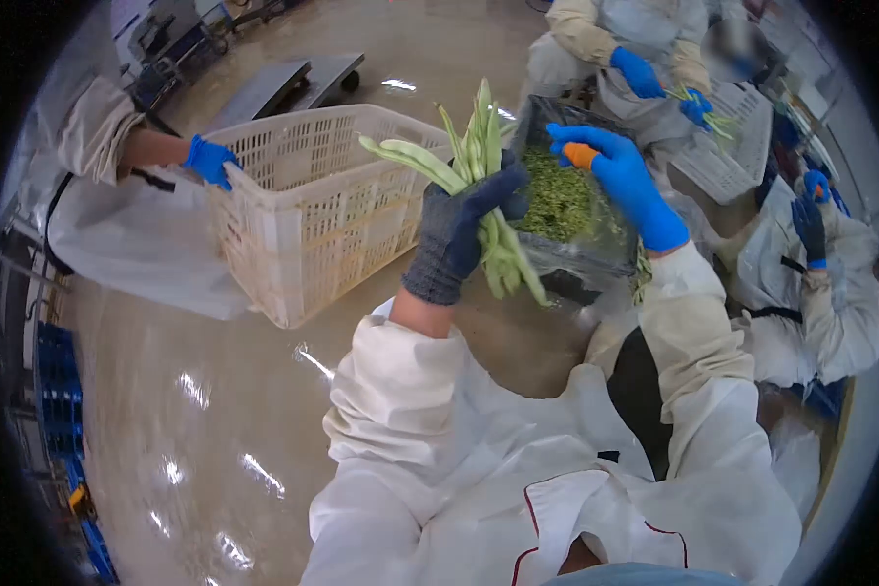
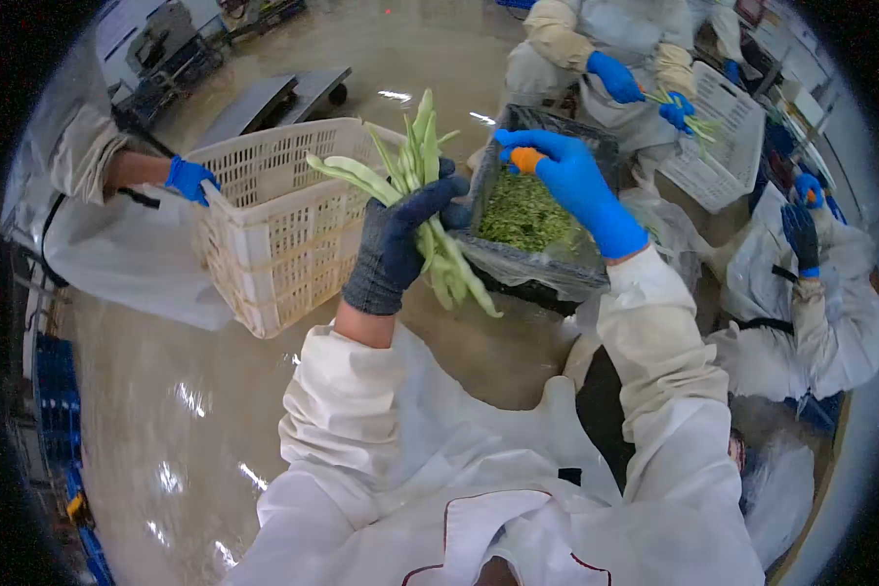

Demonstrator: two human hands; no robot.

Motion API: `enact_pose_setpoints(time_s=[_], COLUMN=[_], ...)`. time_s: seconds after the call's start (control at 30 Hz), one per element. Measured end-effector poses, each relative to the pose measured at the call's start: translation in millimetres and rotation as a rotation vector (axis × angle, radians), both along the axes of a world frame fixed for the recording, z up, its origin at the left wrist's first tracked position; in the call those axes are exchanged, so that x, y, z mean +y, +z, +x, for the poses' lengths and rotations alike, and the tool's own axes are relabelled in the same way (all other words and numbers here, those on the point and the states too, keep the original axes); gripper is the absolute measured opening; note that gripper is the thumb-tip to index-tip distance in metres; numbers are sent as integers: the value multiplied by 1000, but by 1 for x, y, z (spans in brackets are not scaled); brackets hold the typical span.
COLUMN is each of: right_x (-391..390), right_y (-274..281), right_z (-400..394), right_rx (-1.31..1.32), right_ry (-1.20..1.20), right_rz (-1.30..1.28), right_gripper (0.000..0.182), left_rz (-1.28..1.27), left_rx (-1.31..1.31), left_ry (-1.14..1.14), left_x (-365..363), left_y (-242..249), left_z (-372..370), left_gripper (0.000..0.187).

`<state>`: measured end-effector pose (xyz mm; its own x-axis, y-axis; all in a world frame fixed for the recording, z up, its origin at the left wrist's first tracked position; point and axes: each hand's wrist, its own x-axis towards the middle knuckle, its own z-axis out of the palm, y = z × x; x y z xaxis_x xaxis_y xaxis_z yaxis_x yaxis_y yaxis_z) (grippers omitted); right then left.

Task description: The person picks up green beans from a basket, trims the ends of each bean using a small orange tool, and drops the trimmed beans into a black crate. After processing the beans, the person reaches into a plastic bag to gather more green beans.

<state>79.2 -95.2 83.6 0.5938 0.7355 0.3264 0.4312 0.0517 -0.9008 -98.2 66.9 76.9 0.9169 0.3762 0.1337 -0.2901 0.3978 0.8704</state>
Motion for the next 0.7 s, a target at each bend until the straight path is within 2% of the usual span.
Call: enact_pose_setpoints(time_s=[0.1, 0.2, 0.23, 0.33, 0.37, 0.47, 0.57, 0.7], right_x=[-14, -30, -35, -46, -50, -53, -62, -62], right_y=[7, 14, 13, 7, 7, 0, -4, -4], right_z=[-25, -28, -27, -22, -24, -20, -16, -28], right_rx=[-7, -370, -418, -636, -585, -856, -1122, -1137], right_ry=[-86, -112, -72, -38, -27, -49, -50, -54], right_rz=[76, 138, 93, -11, -109, -127, -397, -461], right_gripper=[39, 42, 44, 44, 40, 31, 31, 24], left_rz=[43, 172, 279, 365, 347, 289, 231, 444], left_rx=[59, 127, 179, 222, 252, 304, 284, 268], left_ry=[-111, -186, -177, -210, -213, -194, -78, 29], left_x=[-4, -22, -25, -28, -29, -29, -30, -22], left_y=[-4, -12, -10, -12, -12, -15, -25, -35], left_z=[3, 7, 4, 8, 8, 12, 16, 22], left_gripper=[32, 33, 32, 31, 31, 32, 32, 33])
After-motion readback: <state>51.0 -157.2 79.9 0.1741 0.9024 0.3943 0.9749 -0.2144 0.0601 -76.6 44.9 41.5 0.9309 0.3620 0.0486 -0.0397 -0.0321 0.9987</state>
